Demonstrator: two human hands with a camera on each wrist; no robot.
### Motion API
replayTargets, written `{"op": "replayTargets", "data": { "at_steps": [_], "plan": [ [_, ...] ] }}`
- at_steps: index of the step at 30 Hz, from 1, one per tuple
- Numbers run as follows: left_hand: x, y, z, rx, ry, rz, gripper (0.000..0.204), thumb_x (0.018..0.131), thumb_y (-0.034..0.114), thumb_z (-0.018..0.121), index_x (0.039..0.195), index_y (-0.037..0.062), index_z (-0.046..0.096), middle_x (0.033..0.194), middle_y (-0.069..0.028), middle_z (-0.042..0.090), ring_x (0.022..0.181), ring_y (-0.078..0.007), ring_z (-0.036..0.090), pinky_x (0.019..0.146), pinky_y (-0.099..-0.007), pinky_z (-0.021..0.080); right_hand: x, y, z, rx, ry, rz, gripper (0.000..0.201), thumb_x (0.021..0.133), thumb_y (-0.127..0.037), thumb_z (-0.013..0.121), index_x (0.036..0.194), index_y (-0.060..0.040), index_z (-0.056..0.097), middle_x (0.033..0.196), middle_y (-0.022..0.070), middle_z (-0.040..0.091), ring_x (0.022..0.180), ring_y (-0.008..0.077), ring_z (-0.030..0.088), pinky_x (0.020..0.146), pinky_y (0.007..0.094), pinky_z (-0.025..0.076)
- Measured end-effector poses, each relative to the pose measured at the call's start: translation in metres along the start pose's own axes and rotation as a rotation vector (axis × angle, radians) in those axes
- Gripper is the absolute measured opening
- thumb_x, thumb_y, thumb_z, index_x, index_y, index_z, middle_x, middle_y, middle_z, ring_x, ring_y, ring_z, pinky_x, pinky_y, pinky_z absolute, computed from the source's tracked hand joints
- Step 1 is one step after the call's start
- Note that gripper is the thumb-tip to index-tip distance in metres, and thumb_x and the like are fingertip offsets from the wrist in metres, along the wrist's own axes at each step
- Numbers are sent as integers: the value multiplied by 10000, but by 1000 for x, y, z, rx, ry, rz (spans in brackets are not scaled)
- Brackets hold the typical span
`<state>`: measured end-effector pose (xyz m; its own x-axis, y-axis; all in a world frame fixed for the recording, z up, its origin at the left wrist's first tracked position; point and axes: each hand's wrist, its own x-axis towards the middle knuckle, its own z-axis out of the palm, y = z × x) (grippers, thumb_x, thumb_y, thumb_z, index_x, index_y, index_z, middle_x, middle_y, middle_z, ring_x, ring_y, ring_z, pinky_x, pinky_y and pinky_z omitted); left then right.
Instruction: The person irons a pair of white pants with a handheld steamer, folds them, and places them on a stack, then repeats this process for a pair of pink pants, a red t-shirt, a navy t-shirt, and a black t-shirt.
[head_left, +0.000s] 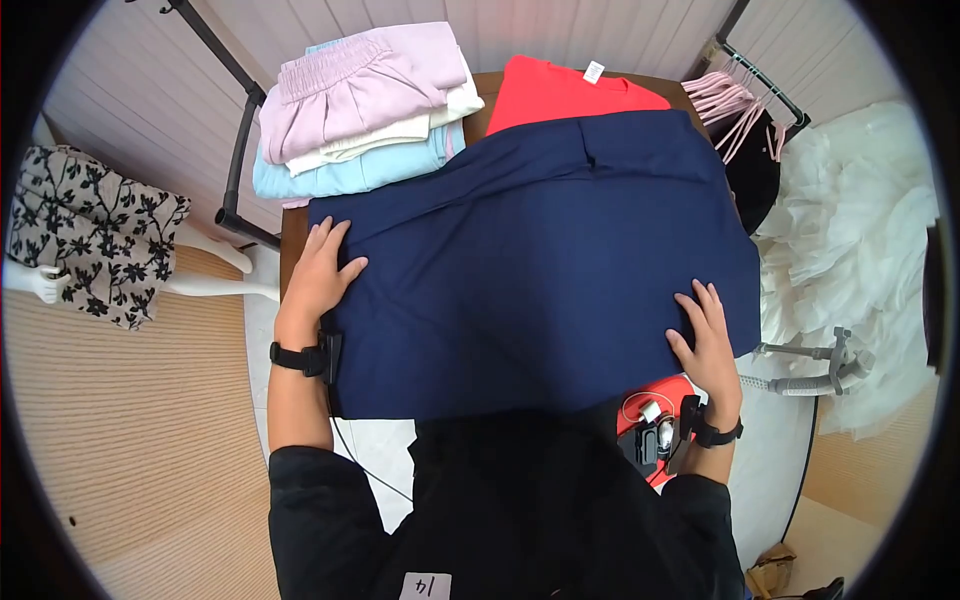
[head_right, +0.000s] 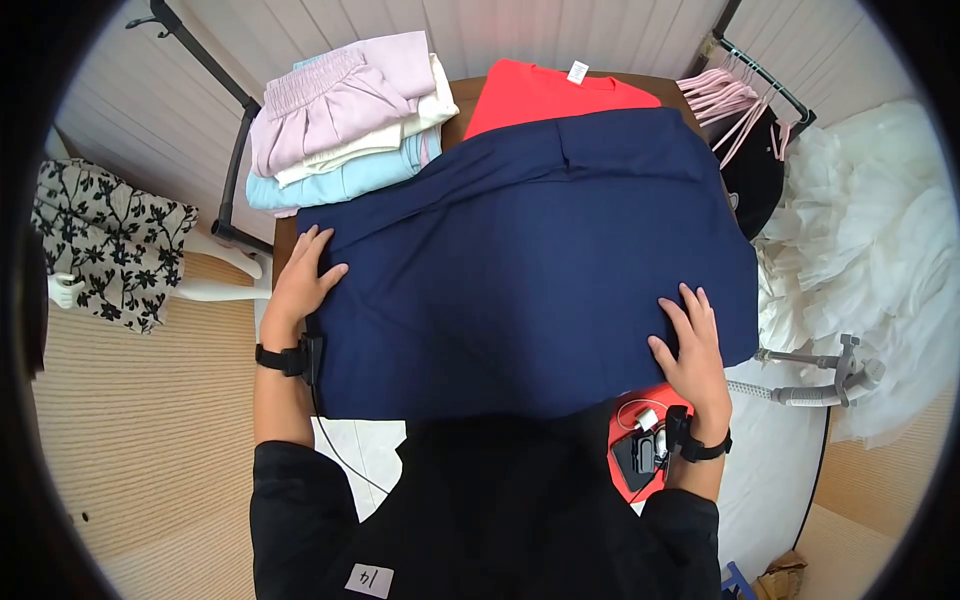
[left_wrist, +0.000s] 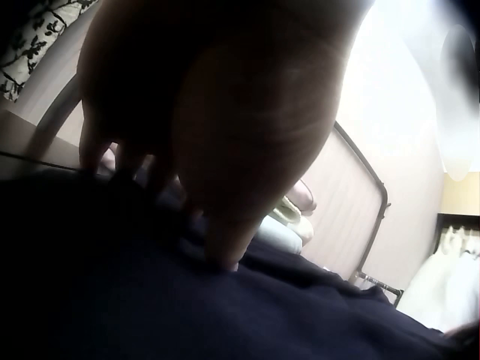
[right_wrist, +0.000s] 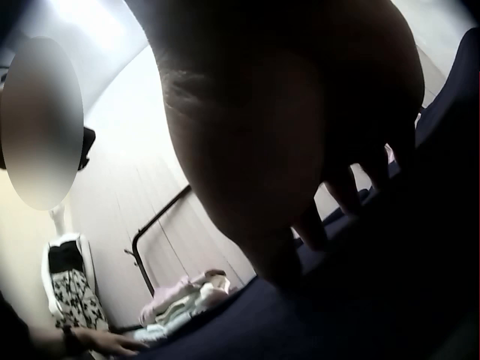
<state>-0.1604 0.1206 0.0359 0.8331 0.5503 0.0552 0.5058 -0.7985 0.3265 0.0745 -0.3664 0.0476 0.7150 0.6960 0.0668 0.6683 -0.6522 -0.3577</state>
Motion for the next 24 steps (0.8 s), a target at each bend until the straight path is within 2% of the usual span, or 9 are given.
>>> {"op": "replayTargets", "data": {
  "at_steps": [5, 12, 15, 17, 19, 20, 21, 23, 24],
  "plan": [
    [-23, -2, -6, 41, -132, -98, 712, 825, 339, 739, 1428, 108, 438, 1525, -208, 339, 1438, -373, 268, 1132, -489, 309, -15, 6, -12, 39, -67, 27, 529, 780, -161, 704, 1283, -86, 559, 1478, 195, 389, 1403, 423, 301, 1134, 486, 290],
    [-33, 9, -18, 46, -153, -184, 662, 809, 330, 758, 1378, 121, 493, 1517, -222, 350, 1443, -396, 251, 1152, -453, 264, -22, 6, -15, 60, -96, 15, 516, 772, -153, 714, 1263, -79, 572, 1479, 192, 392, 1416, 417, 286, 1139, 462, 281],
    [-34, 4, -15, 71, -155, -153, 659, 803, 297, 762, 1370, 109, 483, 1505, -214, 376, 1419, -408, 288, 1134, -548, 249, -25, 16, -16, 137, -71, -2, 490, 793, -147, 709, 1255, -58, 573, 1462, 202, 416, 1411, 413, 307, 1136, 444, 286],
    [-49, 7, -16, 61, 44, 24, 601, 805, 233, 760, 1320, 45, 512, 1444, -240, 442, 1370, -413, 366, 1105, -500, 314, -33, 22, -19, 213, 152, 74, 436, 823, -81, 674, 1245, -31, 576, 1427, 208, 459, 1375, 386, 384, 1113, 409, 322],
    [-77, 35, -35, -356, 95, 16, 542, 808, 183, 756, 1261, -18, 536, 1357, -230, 525, 1277, -389, 482, 1046, -427, 392, -52, 54, -5, 248, 456, 208, 457, 829, -30, 645, 1277, -32, 555, 1407, 179, 489, 1349, 338, 426, 1101, 398, 340],
    [-101, 41, -37, -698, -20, -107, 449, 826, 112, 724, 1218, -41, 565, 1302, -201, 572, 1199, -318, 556, 1006, -377, 430, -65, 70, 7, 393, 597, 366, 503, 833, 19, 601, 1325, -26, 509, 1394, 150, 500, 1317, 286, 459, 1090, 389, 356],
    [-124, 46, -52, -791, -241, -90, 382, 836, 47, 693, 1193, -38, 586, 1210, -161, 628, 1126, -247, 600, 979, -377, 455, -84, 101, 25, 562, 690, 458, 539, 829, 55, 566, 1355, -12, 465, 1398, 133, 487, 1312, 258, 463, 1089, 394, 362],
    [-166, 44, -42, -951, -552, 85, 322, 843, 9, 668, 1156, -39, 607, 1114, -145, 666, 1054, -236, 638, 940, -372, 484, -111, 127, 45, 629, 666, 686, 574, 807, 94, 536, 1366, 1, 445, 1414, 156, 460, 1322, 280, 453, 1087, 403, 370],
    [-182, 48, -30, -969, -708, -22, 310, 852, 17, 667, 1150, -42, 607, 1082, -139, 675, 1027, -243, 649, 925, -363, 496, -120, 133, 57, 758, 673, 759, 592, 800, 103, 527, 1376, 2, 432, 1411, 170, 460, 1326, 297, 448, 1081, 402, 380]
  ]
}}
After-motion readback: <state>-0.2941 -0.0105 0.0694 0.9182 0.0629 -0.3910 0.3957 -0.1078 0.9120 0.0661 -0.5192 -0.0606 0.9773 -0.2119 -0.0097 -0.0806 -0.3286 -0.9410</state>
